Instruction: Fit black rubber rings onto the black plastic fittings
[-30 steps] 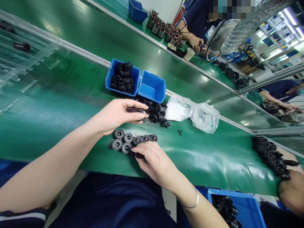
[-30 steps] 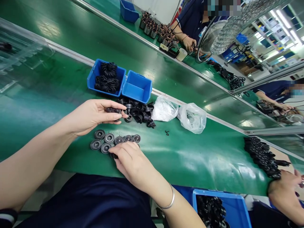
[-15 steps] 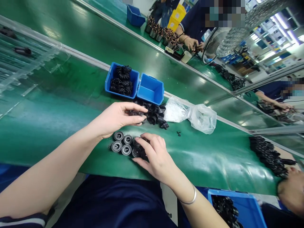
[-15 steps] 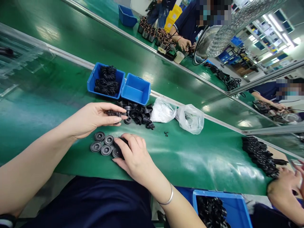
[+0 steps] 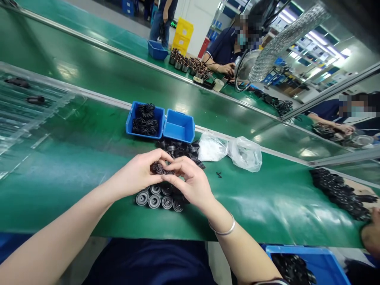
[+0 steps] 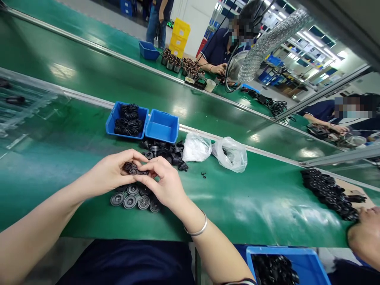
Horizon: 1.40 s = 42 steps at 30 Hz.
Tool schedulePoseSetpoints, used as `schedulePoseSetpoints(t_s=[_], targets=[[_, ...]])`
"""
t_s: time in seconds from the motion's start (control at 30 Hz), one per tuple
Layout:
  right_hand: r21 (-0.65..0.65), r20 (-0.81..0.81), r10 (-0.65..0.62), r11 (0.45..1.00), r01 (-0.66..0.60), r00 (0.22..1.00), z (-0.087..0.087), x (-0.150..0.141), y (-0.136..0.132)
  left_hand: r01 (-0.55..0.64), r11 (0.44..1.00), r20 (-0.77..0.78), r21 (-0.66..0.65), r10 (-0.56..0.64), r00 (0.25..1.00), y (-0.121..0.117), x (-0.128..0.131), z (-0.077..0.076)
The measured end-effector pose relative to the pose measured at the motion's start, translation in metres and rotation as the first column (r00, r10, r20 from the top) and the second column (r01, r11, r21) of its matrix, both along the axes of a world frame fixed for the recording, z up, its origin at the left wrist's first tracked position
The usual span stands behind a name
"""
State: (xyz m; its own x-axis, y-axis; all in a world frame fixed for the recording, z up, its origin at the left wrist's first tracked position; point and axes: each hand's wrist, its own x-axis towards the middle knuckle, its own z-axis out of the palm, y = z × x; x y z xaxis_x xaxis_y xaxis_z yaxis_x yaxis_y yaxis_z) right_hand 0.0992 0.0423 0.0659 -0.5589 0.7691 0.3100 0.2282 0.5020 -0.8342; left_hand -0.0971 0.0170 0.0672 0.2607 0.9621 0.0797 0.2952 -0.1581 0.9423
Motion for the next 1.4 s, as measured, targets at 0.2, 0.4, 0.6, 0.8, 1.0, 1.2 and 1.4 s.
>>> schedulePoseSetpoints(t_s=[0.2,0.4,0.6,0.8,1.0,1.2,1.4], targets=[[-0.165,-0.037,-0.009,0.986,0.003,0.999,0.001,0.001,0.003,-0.339,0.93,0.271,-0.141,0.366,0.89,0.005,-0.021,0.0],[0.032,0.31,0.296,0.946,-0.321,0.904,0.002,-0.003,-0.012,-0.335,0.893,0.539,-0.3,0.449,0.713,0.01,-0.024,-0.001],[0.077,0.364,0.296,0.935,-0.346,0.883,-0.007,-0.003,-0.015,-0.259,0.908,0.594,-0.329,0.413,0.69,0.008,-0.017,-0.003],[0.14,0.407,0.286,0.919,-0.369,0.868,-0.007,-0.005,-0.013,-0.18,0.921,0.556,-0.346,0.356,0.751,0.008,-0.017,-0.008],[0.164,0.503,0.304,0.886,-0.434,0.809,0.002,-0.006,-0.012,-0.183,0.932,0.467,-0.313,0.318,0.825,0.008,-0.016,-0.014],[0.142,0.539,0.326,0.874,-0.465,0.777,0.002,-0.009,-0.01,-0.195,0.935,0.44,-0.295,0.314,0.841,0.008,-0.017,-0.015],[0.127,0.498,0.327,0.889,-0.44,0.803,0.01,-0.007,-0.007,-0.198,0.937,0.404,-0.288,0.306,0.862,0.006,-0.019,-0.011]])
